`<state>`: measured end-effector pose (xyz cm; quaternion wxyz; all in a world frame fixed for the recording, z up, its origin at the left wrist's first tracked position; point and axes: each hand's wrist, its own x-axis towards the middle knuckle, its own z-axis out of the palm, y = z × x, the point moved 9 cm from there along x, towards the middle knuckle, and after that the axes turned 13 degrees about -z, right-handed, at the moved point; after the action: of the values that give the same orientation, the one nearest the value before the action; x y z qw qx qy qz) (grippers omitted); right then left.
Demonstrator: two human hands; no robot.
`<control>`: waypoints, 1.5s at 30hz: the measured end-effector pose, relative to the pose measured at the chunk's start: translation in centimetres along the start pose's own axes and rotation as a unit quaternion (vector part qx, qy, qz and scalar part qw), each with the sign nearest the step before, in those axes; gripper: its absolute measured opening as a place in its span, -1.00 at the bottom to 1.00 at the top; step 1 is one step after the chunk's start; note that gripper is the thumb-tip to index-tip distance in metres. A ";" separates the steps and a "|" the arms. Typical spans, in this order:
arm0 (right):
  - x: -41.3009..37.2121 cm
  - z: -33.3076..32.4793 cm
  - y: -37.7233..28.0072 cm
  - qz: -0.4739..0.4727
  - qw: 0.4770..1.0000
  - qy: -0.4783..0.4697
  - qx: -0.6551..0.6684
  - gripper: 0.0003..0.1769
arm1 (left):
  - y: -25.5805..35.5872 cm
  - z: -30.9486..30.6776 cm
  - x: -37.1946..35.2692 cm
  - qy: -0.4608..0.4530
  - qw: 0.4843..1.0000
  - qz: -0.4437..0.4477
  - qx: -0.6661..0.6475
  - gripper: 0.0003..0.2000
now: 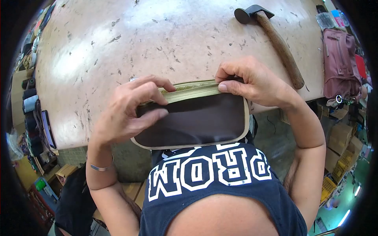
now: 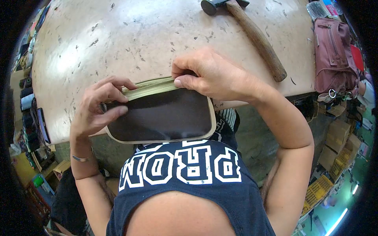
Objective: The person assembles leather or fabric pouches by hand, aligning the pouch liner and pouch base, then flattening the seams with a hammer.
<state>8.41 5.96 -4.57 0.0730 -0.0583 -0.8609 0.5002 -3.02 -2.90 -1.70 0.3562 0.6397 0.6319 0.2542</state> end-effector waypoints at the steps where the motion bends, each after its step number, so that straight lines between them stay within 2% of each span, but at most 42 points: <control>1: 0.0 0.0 -0.1 -0.003 1.000 0.003 -0.007 -0.88 | -0.4 0.0 0.3 -0.022 0.998 -0.046 -0.031 -0.90; 3: 0.0 0.0 -0.6 -0.014 1.000 0.008 -0.023 -0.87 | -1.0 0.2 0.8 -0.065 0.984 -0.136 -0.093 -0.87; 6: 0.0 -0.2 -1.5 -0.034 0.999 0.013 -0.040 -0.87 | -0.9 1.0 2.2 -0.109 0.966 -0.221 -0.077 -0.81; 7: 0.0 -0.2 -1.7 -0.036 0.998 0.016 -0.039 -0.87 | -1.2 1.7 2.3 -0.130 0.960 -0.223 -0.108 -0.75; 10: -0.3 -0.2 -1.8 -0.042 0.998 0.024 -0.046 -0.87 | -1.7 3.1 2.4 -0.204 0.934 -0.266 -0.122 -0.74; 16: -0.4 -0.1 -1.7 -0.030 0.999 0.023 -0.035 -0.88 | -2.2 4.0 2.1 -0.211 0.910 -0.303 -0.188 -0.75; 23: -0.4 -0.2 -1.6 -0.032 0.999 0.029 -0.018 -0.88 | -2.5 4.0 1.9 -0.195 0.906 -0.314 -0.209 -0.82; 26: -0.5 0.0 -0.7 0.012 1.000 0.009 0.015 -0.87 | -2.4 3.9 2.0 -0.194 0.906 -0.313 -0.211 -0.84; 35: 0.0 1.1 -0.7 0.020 0.995 -0.018 0.094 -0.85 | -1.7 3.7 1.5 -0.184 0.911 -0.294 -0.221 -0.88; 37: 0.1 1.1 -1.1 0.024 0.998 -0.039 0.032 -0.82 | -1.5 3.8 1.4 -0.182 0.900 -0.315 -0.241 -0.89; 41: 0.7 1.7 -1.7 0.039 0.996 -0.067 -0.039 -0.81 | -1.4 3.7 1.3 -0.172 0.913 -0.312 -0.199 -0.90; 44: 1.0 1.9 -2.5 -0.030 0.998 -0.024 -0.051 -0.80 | -0.8 3.6 1.4 -0.158 0.928 -0.284 -0.183 -0.90; 45: 0.9 1.9 -2.3 -0.027 0.999 -0.030 -0.031 -0.80 | -0.8 3.6 1.3 -0.150 0.931 -0.278 -0.183 -0.90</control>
<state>7.09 3.33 -3.46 0.0585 -0.0219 -0.8791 0.4726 -0.66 -2.13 -4.67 0.6145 0.3924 0.6661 0.1575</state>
